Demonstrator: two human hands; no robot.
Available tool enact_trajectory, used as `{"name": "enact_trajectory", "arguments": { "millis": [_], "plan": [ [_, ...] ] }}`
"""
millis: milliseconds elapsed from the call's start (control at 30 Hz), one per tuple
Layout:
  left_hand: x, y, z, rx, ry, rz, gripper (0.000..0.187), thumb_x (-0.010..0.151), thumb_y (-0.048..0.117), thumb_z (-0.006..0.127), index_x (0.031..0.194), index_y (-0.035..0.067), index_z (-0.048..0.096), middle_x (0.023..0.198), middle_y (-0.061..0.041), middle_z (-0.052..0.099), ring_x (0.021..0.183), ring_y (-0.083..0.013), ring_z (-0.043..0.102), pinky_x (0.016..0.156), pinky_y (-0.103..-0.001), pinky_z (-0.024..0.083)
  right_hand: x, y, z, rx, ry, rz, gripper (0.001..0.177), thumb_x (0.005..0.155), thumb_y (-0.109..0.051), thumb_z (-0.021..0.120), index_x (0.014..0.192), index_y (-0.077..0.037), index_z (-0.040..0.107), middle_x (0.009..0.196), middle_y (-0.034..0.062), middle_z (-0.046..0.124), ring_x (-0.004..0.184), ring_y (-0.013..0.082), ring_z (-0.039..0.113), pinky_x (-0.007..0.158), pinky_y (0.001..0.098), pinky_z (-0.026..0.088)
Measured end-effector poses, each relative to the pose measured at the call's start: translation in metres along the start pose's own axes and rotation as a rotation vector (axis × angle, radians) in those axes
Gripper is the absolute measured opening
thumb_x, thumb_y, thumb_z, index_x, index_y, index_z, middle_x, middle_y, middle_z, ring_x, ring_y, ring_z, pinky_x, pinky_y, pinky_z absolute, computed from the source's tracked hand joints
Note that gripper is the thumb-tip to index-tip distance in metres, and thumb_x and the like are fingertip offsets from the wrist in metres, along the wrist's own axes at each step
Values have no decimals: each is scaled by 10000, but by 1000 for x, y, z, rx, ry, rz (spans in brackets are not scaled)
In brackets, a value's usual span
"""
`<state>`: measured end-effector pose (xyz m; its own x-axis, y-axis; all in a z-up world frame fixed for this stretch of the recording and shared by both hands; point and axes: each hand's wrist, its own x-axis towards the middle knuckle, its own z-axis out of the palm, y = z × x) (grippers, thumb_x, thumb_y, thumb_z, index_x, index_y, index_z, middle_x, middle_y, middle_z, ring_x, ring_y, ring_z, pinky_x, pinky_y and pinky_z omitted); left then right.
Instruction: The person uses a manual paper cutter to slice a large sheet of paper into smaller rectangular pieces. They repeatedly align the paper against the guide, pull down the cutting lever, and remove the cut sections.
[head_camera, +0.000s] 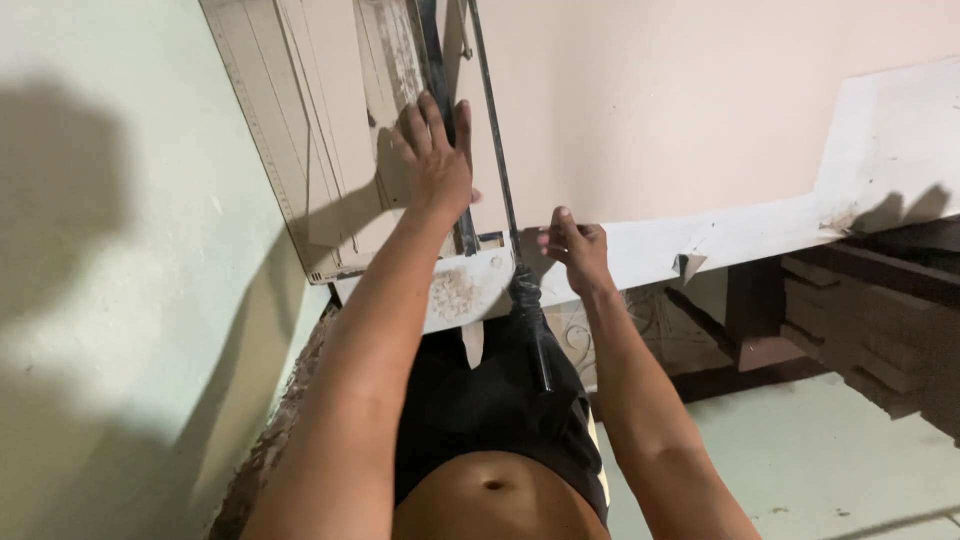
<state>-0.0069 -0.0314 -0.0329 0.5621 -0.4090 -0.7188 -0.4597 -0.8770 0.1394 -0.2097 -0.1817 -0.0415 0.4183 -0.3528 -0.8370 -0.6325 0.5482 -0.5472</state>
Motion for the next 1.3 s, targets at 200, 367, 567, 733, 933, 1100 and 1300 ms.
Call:
{"name": "enact_trajectory", "arguments": {
  "millis": [200, 367, 567, 733, 933, 1100, 1300],
  "plan": [
    [-1, 4, 7, -4, 78, -21, 1265, 821, 258, 856, 1636, 187, -110, 1630, -309, -137, 1513, -523, -45, 1151, -766, 173, -113, -87, 41, -807, -40, -246, 736, 987, -605, 236, 1300, -36, 582, 849, 154, 781, 597, 225, 743, 504, 291, 581],
    [-3, 7, -5, -6, 31, -32, 1253, 818, 246, 860, 1643, 186, -81, 1622, -297, -167, 1509, -515, -74, 1169, -744, 142, -165, -41, 70, -1340, -107, -52, 1005, 864, -570, 547, 1656, -201, 50, 534, 75, 595, 451, 273, 615, 455, 421, 516],
    [-7, 6, -3, -36, 29, -46, 1246, 790, 270, 879, 1653, 178, -15, 1630, -289, -131, 1516, -499, -46, 1178, -734, 110, -81, 81, 37, -1317, -109, -227, 854, 988, -243, 548, 1632, -166, -7, 863, 250, 721, 678, 515, 667, 627, 584, 532],
    [-23, 6, -18, -26, 159, 30, 1222, 788, 87, 815, 1662, 251, -22, 1657, -195, -180, 1533, -454, -125, 1168, -766, -45, -192, -81, 60, -1068, -164, -74, 886, 943, -407, 590, 1620, -201, 58, 692, 133, 736, 560, 325, 695, 607, 432, 586],
    [-53, 1, -3, -17, 354, 444, 312, 985, 277, 568, 1203, 146, 389, 1234, -143, 302, 1155, -328, 359, 999, -543, 253, -122, -55, 16, -790, -69, -39, 713, 987, -605, 499, 1523, -137, 454, 888, 182, 797, 701, 336, 776, 645, 425, 608],
    [-34, -60, 39, 574, 44, 635, 176, 853, 117, 701, 718, 202, 776, 710, -7, 748, 667, -234, 712, 611, -435, 534, -18, -15, -26, 206, -38, 45, 439, 1038, -485, 594, 1143, -111, 389, 1134, 175, 675, 696, 202, 728, 571, 229, 603],
    [-21, -128, 22, 330, 137, 421, 396, 912, 18, 648, 1268, 190, 630, 1416, -78, 546, 1240, -326, 560, 1006, -532, 401, -6, 25, -47, 125, 63, -43, 388, 1003, -301, 725, 1154, -44, 477, 940, 182, 724, 712, 258, 751, 641, 376, 662]
  ]
}}
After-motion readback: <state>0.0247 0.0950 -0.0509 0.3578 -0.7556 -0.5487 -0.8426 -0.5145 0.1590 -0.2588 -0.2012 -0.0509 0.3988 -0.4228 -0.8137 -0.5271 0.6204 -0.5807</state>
